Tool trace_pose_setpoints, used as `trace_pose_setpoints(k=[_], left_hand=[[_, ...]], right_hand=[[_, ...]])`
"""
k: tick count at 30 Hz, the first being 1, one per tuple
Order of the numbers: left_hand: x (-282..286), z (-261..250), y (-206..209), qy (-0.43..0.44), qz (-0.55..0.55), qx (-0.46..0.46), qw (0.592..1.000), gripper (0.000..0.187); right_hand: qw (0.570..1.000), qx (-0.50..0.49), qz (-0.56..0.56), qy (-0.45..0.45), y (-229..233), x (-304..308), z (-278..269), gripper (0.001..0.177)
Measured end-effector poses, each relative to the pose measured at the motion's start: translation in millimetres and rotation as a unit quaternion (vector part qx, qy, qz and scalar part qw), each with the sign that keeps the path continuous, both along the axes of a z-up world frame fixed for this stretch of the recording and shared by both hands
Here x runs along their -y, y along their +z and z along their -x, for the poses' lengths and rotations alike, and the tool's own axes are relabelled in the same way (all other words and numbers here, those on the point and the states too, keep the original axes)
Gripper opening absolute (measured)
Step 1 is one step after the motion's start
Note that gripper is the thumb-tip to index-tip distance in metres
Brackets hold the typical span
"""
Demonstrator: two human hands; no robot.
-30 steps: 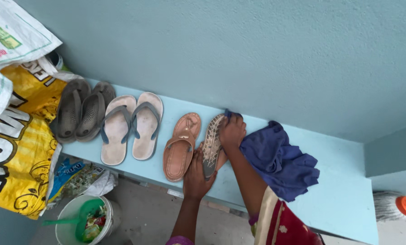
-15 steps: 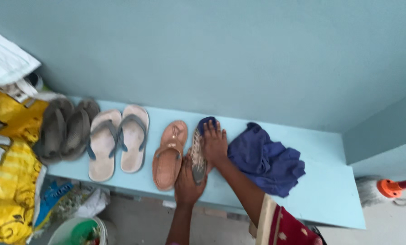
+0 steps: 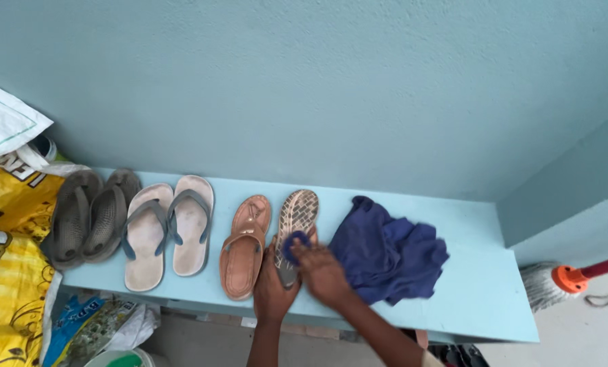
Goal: The person wipes a pair of beige sandals with a blue cloth on a light blue shelf. They turn the sandals over to clean the soles and then wipe the upper surfaces, handling one sandal at a time.
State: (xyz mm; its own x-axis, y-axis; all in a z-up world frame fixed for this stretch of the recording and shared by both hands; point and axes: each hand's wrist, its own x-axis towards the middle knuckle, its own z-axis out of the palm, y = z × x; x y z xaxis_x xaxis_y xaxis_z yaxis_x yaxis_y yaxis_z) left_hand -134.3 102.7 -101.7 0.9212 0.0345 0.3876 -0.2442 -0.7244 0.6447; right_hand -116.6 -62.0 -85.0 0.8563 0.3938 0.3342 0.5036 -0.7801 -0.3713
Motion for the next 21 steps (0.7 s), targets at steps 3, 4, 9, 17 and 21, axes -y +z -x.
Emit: trace_pose_setpoints(k=[3, 4, 9, 17, 21], left_hand=[[-0.7, 3.1, 2.4, -0.009, -0.007, 0.042, 0.999, 0.100], [1.1, 4.7, 1.3, -0.004, -0.007, 0.046, 0.999, 0.101], [2.2, 4.7, -4.0, 0.019, -0.018, 0.010, 1.000, 0.103], [37.4, -18.0, 78.0, 0.033, 0.020, 0.115, 0.993, 0.090], [50.2, -58.3, 150.2, 0.027, 0.043, 0.018, 0.999, 0.093]], right_hand=[[0.984, -0.102, 0.096, -0.112, 4.0, 47.6, 4.8, 0.052], [0.967, -0.154, 0.114, -0.167, 3.5, 65.4, 8.2, 0.052], [0.976, 0.061, -0.010, -0.210, -8.0, 122.5, 34.5, 0.049], [0.971, 0.050, 0.023, -0.233, -19.9, 115.6, 34.0, 0.047], [0.965, 0.038, 0.012, -0.259, -10.7, 110.8, 39.0, 0.050]])
